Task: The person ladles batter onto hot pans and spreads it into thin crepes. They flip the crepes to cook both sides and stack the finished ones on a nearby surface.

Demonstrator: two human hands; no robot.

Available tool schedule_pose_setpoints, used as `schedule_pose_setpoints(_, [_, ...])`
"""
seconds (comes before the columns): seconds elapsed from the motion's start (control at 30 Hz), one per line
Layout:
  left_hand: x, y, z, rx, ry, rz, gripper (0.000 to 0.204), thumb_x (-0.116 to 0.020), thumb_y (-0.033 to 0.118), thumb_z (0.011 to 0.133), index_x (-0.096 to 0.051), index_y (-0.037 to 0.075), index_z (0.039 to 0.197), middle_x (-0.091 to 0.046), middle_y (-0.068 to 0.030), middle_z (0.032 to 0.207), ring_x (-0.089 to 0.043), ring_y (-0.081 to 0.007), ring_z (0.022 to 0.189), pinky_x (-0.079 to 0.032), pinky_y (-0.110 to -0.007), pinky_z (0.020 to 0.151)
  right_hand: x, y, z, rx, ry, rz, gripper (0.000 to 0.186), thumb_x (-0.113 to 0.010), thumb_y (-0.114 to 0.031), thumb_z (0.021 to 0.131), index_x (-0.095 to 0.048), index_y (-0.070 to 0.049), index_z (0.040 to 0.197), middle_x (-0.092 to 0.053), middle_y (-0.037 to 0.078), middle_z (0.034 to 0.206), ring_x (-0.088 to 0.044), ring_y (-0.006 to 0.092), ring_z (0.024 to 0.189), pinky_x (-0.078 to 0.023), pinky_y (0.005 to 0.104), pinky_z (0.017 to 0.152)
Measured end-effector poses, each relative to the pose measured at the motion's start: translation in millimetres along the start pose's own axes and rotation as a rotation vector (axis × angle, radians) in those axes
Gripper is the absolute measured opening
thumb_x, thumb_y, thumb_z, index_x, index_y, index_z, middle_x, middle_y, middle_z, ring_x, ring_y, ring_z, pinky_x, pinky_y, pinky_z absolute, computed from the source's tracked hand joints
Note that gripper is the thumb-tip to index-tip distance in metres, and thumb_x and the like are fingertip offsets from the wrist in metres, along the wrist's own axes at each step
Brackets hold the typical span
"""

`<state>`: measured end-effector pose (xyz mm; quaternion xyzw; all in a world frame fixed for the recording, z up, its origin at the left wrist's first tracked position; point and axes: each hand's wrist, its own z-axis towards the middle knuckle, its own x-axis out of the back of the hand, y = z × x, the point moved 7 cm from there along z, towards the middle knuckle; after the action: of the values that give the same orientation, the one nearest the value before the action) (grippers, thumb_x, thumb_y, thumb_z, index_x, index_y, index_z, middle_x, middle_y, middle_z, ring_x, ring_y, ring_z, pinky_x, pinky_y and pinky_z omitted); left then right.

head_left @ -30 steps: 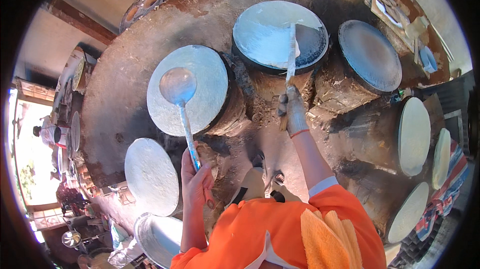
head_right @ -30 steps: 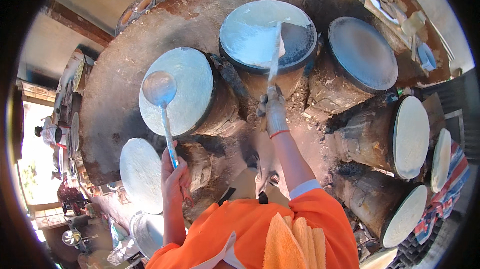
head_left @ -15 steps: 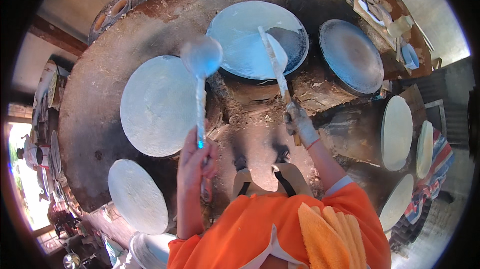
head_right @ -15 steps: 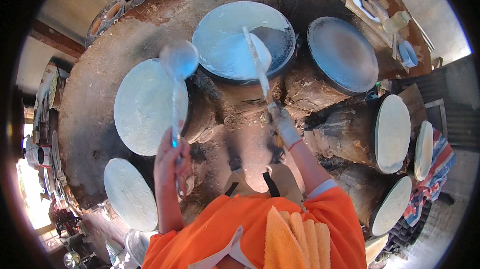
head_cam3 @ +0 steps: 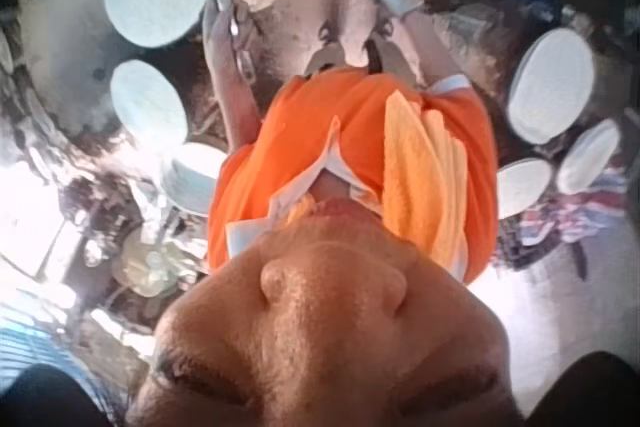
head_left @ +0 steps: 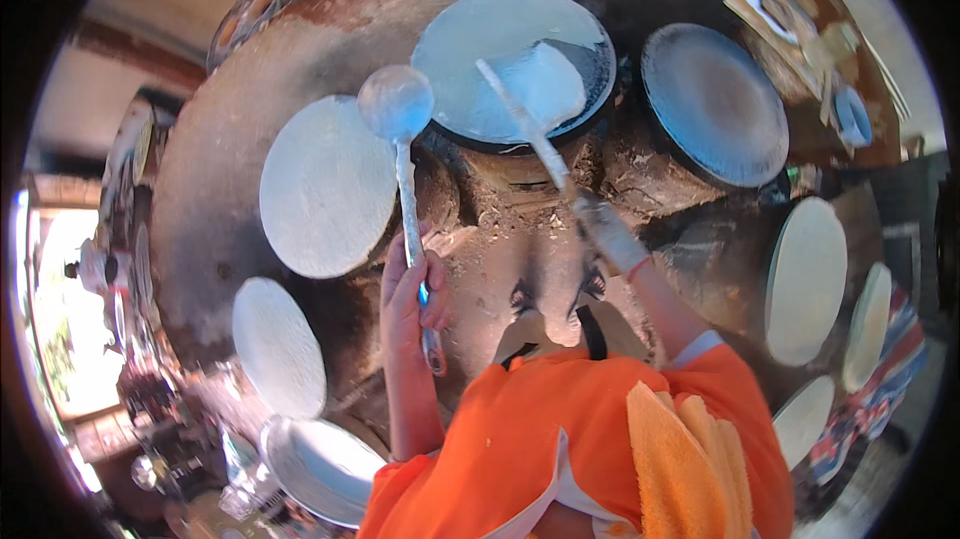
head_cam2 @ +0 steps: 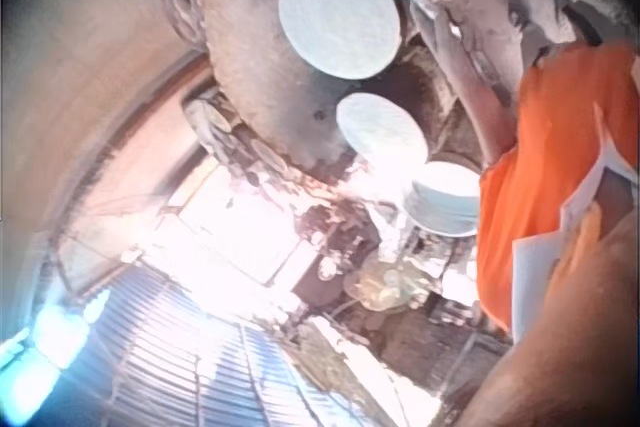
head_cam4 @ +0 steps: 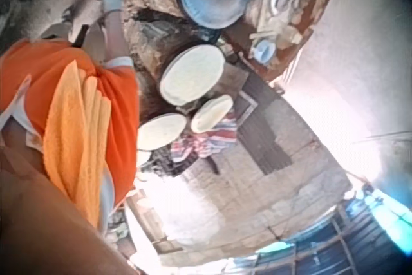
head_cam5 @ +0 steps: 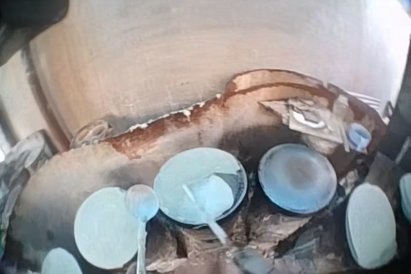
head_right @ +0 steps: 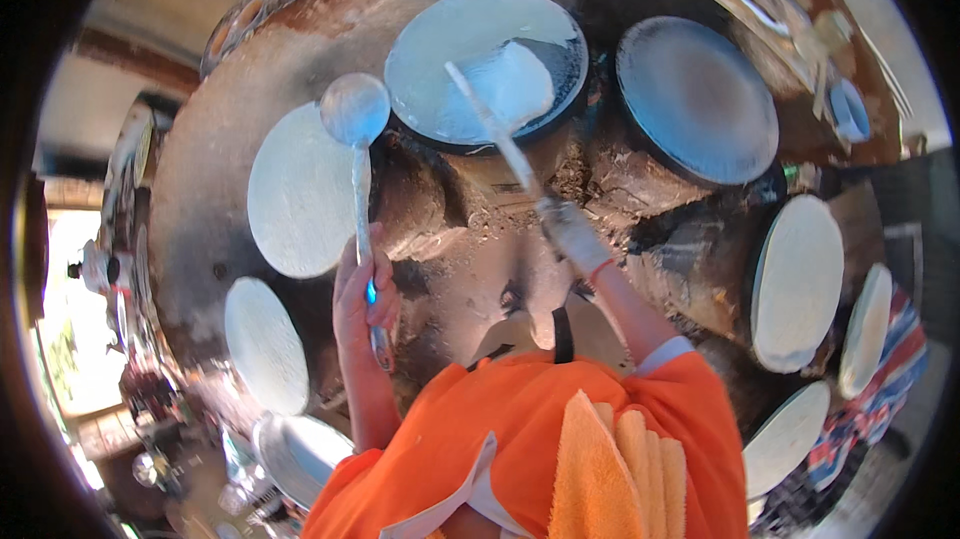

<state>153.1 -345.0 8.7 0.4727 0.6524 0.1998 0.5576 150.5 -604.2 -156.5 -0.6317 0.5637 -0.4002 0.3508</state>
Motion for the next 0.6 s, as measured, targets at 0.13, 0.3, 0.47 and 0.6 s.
schedule_pose_setpoints(0.13, [14,-19,11,0.07,-0.005,0.011,0.027,-0.038,0.013,0.094,-0.039,0.006,0.12,-0.044,-0.003,0.072,-0.03,-0.0032,0.035,-0.029,-0.018,0.031,79,29,19,0.125,0.213,0.199,0.029,-0.046,-0.03,0.092,-0.055,-0.005,0.083,-0.053,-0.002,0.066,-0.048,0.0093,0.056,-0.039,0.0258,0.048])
schedule_pose_setpoints(0.3, [9,-27,11,0.088,-0.007,0.043,0.025,-0.033,0.013,0.096,-0.04,0.005,0.119,-0.043,-0.0027,0.074,-0.03,-0.0027,0.036,-0.029,-0.018,0.032,83,-32,20,-0.106,0.217,0.059,0.034,-0.053,-0.037,0.088,-0.054,-0.003,0.08,-0.054,0.004,0.066,-0.05,0.0143,0.055,-0.039,0.0288,0.048])
schedule_pose_setpoints(0.47, [-22,-22,28,0.092,-0.061,0.126,0.028,-0.032,0.015,0.097,-0.04,0.004,0.121,-0.042,-0.0021,0.072,-0.029,-0.0022,0.036,-0.03,-0.016,0.031,87,65,46,0.333,0.255,-0.62,0.038,-0.051,-0.04,0.087,-0.052,-0.002,0.082,-0.054,0.007,0.062,-0.051,0.0181,0.047,-0.04,0.033,0.04])
schedule_pose_setpoints(0.6, [-43,-36,46,0.117,-0.041,0.133,0.029,-0.04,0.013,0.094,-0.038,0.006,0.122,-0.044,-0.0034,0.071,-0.03,-0.0029,0.035,-0.03,-0.018,0.032,149,17,53,0.066,0.27,-0.499,0.037,-0.049,-0.036,0.089,-0.054,0.0,0.08,-0.053,0.009,0.06,-0.056,0.0197,0.059,-0.045,0.033,0.048])
